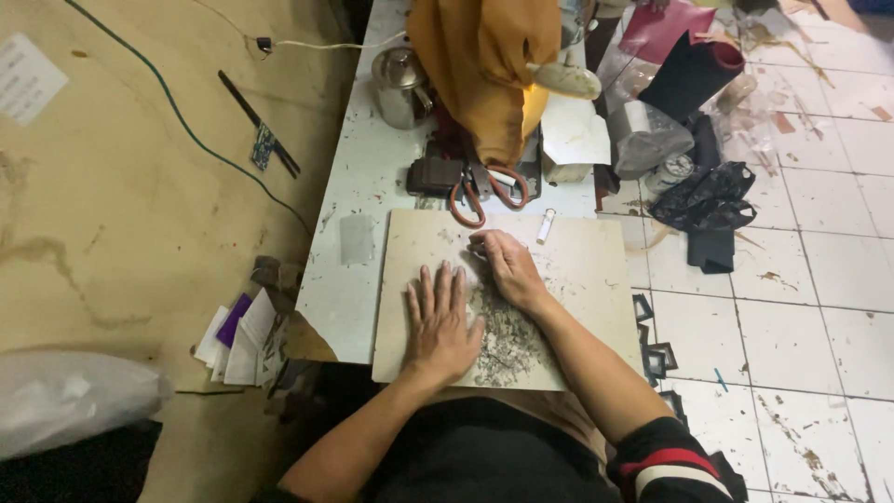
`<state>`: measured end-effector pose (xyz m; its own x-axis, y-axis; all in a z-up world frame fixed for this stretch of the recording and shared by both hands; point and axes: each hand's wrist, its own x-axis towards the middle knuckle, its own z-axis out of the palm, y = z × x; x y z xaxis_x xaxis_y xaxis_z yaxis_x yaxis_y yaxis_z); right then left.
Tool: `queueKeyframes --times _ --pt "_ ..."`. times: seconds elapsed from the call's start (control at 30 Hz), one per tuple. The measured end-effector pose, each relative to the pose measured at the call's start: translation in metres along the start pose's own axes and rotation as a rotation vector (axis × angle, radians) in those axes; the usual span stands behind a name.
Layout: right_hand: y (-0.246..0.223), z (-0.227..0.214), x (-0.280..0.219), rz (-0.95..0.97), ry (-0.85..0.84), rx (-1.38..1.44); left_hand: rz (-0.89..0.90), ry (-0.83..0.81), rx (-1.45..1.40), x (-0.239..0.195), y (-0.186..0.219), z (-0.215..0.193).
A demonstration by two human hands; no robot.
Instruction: The person assembles small photo frames by applying adhesive to a black frame, placing a clear plastic sheet over the opening, and pressing it down. They repeat this process for multiple frames, stacking the finished units on the floor.
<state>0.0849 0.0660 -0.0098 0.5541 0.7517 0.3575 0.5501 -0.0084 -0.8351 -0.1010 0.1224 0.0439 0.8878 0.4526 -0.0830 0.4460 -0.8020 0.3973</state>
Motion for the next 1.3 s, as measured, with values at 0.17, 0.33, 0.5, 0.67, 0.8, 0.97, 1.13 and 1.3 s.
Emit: queueKeyframes --times 0.17,0.33,0.5,0.67,0.8,0.97,1.13,1.3 --pt "0.001 -0.001 -0.003 0.052 0.001 0.021 -0.004 0.001 0.035 0.049 -0.007 0.018" --pt "0.004 -0.002 -0.004 0.070 0.000 0.024 0.004 -0.043 0.050 0.032 -0.009 0.011" --pt "0.003 -0.002 -0.001 0.064 -0.014 0.025 0.029 -0.155 0.052 -0.018 -0.006 -0.011" --pt "0.001 -0.002 -0.002 0.074 -0.025 0.022 0.099 -0.009 0.205 0.001 -0.005 0.011" --pt "0.009 -0.002 -0.004 0.098 -0.023 0.031 0.323 0.204 0.398 0.013 0.002 0.033" --pt "0.012 -0.002 -0.006 0.112 -0.036 0.027 0.478 0.311 0.307 -0.025 -0.002 0.050" --pt "-0.003 -0.003 -0.004 0.095 -0.051 -0.002 0.398 0.351 0.221 -0.027 -0.006 0.056" --pt "0.000 -0.003 -0.005 0.090 -0.019 -0.021 0.319 0.230 0.225 0.005 -0.008 0.065"
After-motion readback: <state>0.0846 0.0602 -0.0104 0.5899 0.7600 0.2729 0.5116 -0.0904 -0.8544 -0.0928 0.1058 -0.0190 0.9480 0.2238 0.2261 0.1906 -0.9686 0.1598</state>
